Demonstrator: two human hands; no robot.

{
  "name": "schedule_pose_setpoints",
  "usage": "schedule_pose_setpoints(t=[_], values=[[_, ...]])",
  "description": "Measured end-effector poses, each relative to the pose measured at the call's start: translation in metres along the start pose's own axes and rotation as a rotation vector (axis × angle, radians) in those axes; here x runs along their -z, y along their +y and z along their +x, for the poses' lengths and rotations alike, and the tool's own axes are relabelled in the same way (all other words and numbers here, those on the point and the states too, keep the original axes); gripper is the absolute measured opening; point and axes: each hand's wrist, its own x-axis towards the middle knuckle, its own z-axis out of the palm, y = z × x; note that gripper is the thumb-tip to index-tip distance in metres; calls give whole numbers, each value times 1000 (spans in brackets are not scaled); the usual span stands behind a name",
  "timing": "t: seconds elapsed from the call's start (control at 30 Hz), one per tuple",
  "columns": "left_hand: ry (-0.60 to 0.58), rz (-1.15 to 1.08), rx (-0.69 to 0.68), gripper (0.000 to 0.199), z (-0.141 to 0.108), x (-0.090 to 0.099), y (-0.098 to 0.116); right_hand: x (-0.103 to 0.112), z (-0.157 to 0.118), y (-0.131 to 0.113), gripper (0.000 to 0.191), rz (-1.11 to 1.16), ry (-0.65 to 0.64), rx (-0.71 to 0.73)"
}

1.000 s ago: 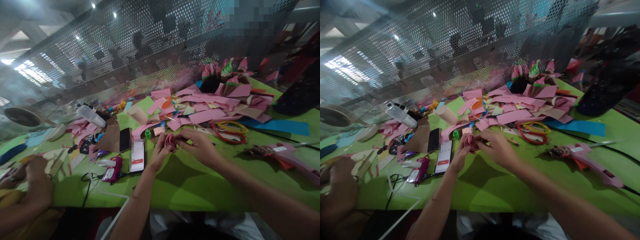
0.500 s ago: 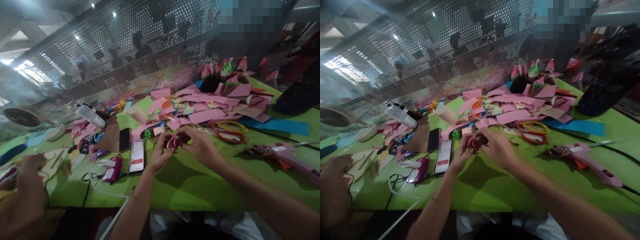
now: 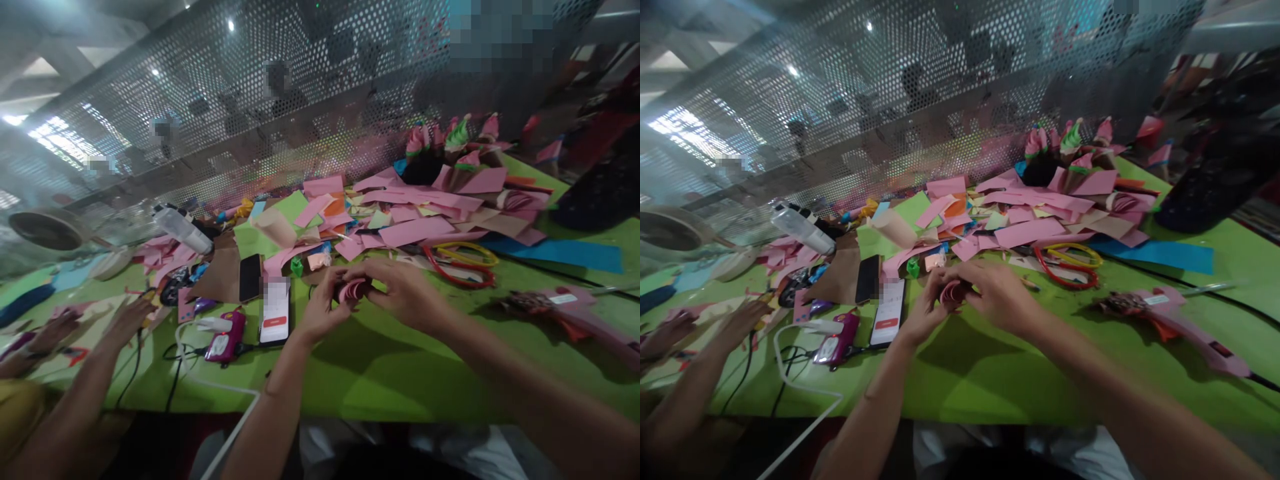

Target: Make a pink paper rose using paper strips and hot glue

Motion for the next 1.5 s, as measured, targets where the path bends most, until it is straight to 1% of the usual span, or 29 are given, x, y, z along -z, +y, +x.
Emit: schedule_pose_setpoints(t=[0.1, 0.17, 0.3, 0.4, 0.5, 0.6, 0.7, 0.83, 0.93, 1.07, 1.2, 1.37, 1.5], values=[[-32, -57, 6, 42, 0, 0, -2, 0, 1, 0, 35, 43, 8, 16], [-47, -117, 19, 43, 0, 0, -3, 0, 1, -1, 35, 63, 10, 2], [-55, -216, 26, 48, -1, -2, -4, 0, 2, -3, 35, 124, 2, -117], [-53, -280, 65, 50, -1, -4, -3, -4, 1, -4, 26, 168, 31, -195], [-25, -287, 109, 48, 0, -5, -1, -9, 0, -3, 13, 198, 74, -235], [17, -290, 123, 46, 1, -5, -1, -10, 1, -3, 6, 267, 113, -259], [36, -305, 127, 45, 0, -5, -2, -6, 3, -3, 3, 328, 141, -257], [54, -338, 125, 47, 1, -4, -3, 2, 4, -5, 3, 330, 148, -235], [75, -353, 112, 47, 2, -3, -2, 6, 3, -5, 6, 277, 91, -191], [96, -348, 107, 43, 1, -3, -1, 6, 3, -3, 16, 182, -14, -98], [95, -347, 123, 44, 0, -3, 0, 4, 3, -1, 21, 126, -40, -57], [72, -300, 112, 47, 0, -3, 1, 4, 3, -3, 22, 130, -40, -94], [67, -220, 23, 44, -2, -4, 2, 4, 4, -5, 12, 183, 16, -179]])
